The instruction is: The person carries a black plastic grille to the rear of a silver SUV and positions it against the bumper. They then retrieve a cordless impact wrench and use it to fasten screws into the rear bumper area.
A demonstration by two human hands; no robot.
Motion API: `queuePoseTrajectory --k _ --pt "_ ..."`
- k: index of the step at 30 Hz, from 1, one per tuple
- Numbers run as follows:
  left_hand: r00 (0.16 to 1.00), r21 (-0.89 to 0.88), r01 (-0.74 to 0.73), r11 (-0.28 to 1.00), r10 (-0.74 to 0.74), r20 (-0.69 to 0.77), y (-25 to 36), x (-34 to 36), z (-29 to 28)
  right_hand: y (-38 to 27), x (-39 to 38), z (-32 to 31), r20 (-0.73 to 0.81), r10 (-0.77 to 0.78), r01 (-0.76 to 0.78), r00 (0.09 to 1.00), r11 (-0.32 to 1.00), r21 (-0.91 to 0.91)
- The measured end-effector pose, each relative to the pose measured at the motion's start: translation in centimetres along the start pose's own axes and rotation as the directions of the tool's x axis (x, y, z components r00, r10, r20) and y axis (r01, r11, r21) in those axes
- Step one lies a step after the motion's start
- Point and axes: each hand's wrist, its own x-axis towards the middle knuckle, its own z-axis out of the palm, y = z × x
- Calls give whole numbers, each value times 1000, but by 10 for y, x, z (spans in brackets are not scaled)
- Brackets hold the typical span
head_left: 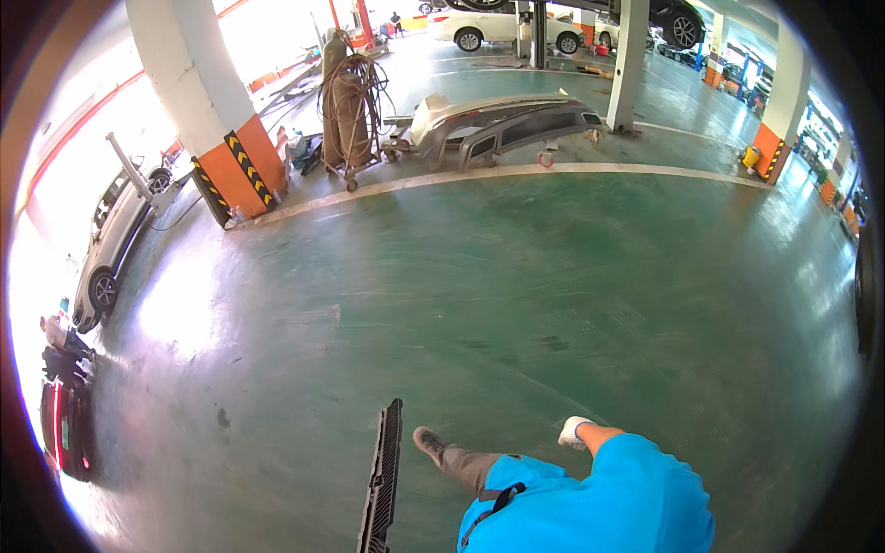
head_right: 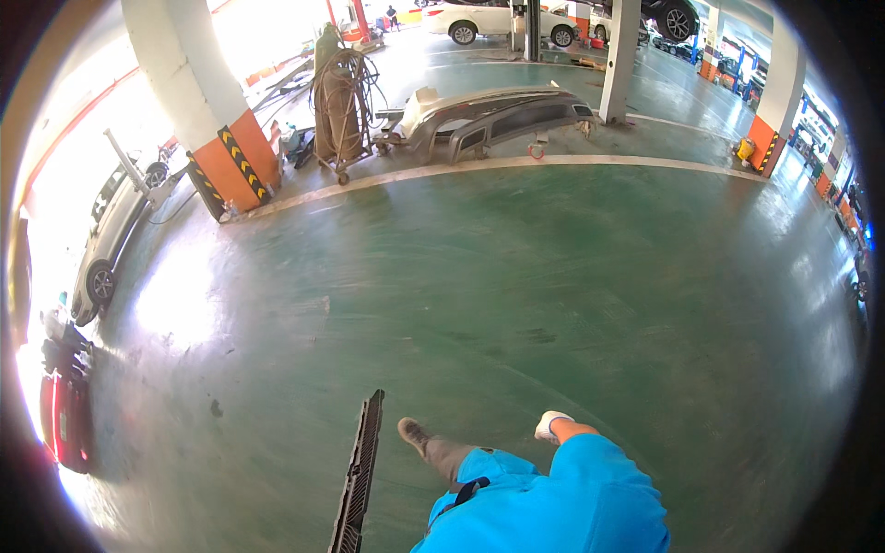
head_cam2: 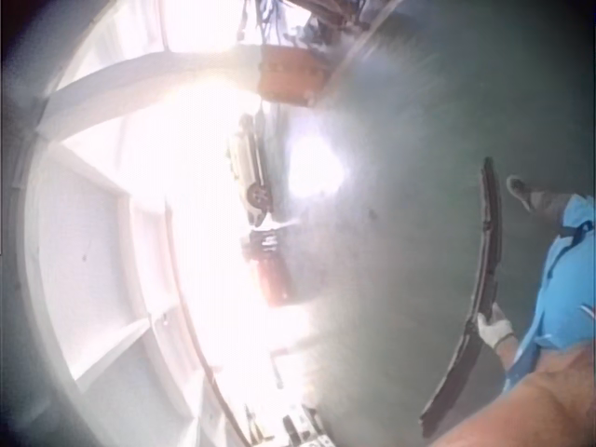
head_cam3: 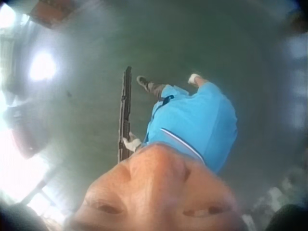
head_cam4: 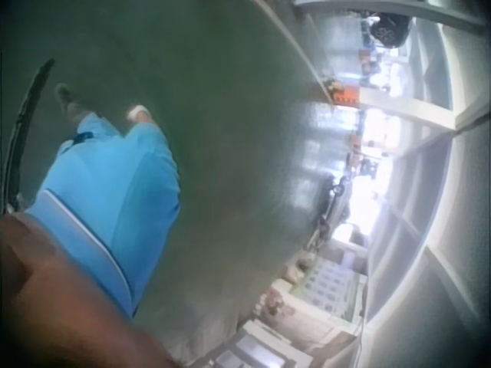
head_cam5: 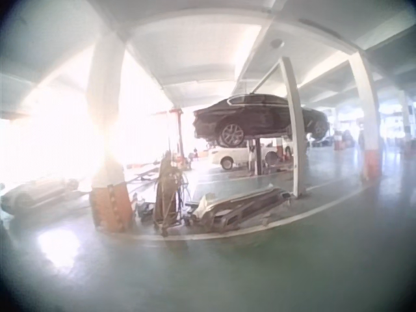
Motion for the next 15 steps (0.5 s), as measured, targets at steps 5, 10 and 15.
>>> queuePoseTrajectory --k 5,10,15 --pt "919 516 -373 771 232 318 8 98 55 -141 50 34 103 -99 79 990 979 189" --pt "965 87 259 962 -261 7 57 178 127 -373 26 30 22 -533 510 846 796 -326" --pt "967 308 97 947 -162 195 92 213 197 -527 -81 -16 -142 -736 749 662 648 138"
